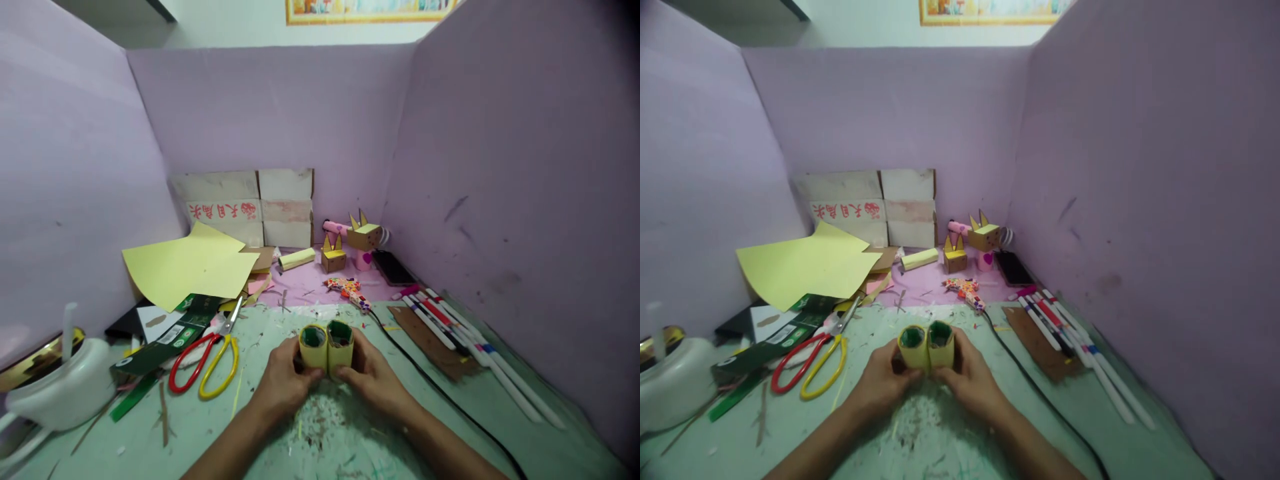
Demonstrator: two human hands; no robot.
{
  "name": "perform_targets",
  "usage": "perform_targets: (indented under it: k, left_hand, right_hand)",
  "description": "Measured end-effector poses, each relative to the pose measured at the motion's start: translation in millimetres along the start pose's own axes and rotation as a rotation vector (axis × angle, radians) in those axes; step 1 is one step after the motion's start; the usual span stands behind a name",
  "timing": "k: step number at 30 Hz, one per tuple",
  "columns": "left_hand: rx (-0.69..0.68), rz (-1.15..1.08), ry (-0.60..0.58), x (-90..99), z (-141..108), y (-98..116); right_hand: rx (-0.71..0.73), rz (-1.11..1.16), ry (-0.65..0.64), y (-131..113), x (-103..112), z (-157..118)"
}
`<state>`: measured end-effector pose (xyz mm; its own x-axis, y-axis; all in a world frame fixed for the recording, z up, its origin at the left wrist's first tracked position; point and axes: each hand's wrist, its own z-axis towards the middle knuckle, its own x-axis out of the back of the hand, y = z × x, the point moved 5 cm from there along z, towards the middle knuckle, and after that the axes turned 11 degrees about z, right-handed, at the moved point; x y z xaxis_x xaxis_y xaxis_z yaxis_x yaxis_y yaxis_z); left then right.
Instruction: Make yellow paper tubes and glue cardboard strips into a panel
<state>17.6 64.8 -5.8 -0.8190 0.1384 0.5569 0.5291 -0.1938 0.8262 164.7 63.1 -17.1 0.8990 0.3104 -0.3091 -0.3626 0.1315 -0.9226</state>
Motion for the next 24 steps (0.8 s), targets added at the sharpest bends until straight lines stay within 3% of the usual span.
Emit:
perform_targets:
  k: [6, 24]
  left_hand:
    - [0.025, 0.053, 0.0, -3.3, 1.5, -7.5]
    - [-0.037, 0.053, 0.024, -6.9, 6.1, -11.6]
  right_hand:
    - [-0.047, -0.091, 0.011, 9.2, 6.1, -0.2]
    - [0.034, -0.137, 0.023, 14.4, 12.8, 0.0]
